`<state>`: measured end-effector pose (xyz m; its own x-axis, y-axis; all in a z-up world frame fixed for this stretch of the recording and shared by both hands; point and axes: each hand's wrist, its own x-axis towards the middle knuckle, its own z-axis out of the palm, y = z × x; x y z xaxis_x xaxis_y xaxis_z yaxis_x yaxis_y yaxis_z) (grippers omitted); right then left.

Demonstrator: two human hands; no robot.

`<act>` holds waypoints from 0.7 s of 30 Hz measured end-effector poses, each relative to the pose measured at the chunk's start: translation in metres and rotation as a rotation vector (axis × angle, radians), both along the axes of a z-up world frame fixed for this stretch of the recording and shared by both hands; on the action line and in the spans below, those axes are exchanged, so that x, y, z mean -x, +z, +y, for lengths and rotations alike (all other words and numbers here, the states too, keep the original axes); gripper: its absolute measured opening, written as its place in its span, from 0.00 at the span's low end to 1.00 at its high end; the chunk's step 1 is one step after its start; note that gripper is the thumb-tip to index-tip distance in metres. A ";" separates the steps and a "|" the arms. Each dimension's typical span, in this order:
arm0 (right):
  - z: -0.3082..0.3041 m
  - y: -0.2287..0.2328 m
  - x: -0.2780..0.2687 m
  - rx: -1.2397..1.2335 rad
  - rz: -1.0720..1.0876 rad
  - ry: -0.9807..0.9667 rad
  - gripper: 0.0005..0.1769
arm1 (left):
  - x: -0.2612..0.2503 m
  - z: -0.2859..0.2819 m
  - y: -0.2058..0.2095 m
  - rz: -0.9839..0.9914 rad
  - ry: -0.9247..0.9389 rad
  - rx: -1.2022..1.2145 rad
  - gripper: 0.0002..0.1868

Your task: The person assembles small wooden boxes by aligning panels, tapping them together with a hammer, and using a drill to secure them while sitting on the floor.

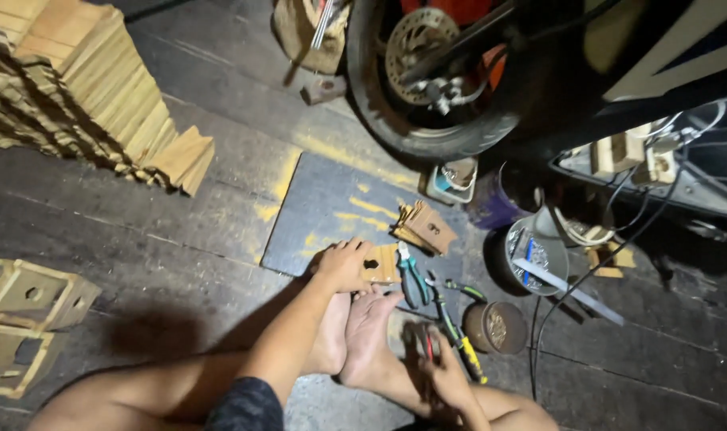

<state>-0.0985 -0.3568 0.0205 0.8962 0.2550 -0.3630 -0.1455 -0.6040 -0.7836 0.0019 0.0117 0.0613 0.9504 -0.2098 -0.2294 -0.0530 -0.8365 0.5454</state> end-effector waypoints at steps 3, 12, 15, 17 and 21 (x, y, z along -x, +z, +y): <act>-0.035 -0.010 0.003 0.334 0.166 -0.065 0.44 | 0.016 -0.001 0.061 0.057 0.055 0.039 0.61; 0.039 0.167 -0.007 -0.019 -0.239 0.206 0.79 | 0.086 -0.047 0.038 -0.577 0.015 0.757 0.59; 0.082 0.217 -0.005 -0.331 -0.349 0.273 0.82 | 0.107 -0.069 0.070 -0.675 -0.143 0.924 0.63; 0.084 0.216 -0.001 -0.401 -0.327 0.279 0.72 | 0.117 -0.069 0.081 -0.663 -0.173 0.932 0.64; 0.096 0.217 0.009 -0.418 -0.478 0.315 0.47 | 0.134 -0.055 0.120 -0.841 -0.179 0.751 0.62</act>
<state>-0.1074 -0.2609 0.2377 0.7935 0.5608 0.2366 0.4045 -0.1954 -0.8934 -0.1317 -0.0430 0.1808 0.6864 -0.1729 0.7063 -0.7236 -0.2581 0.6401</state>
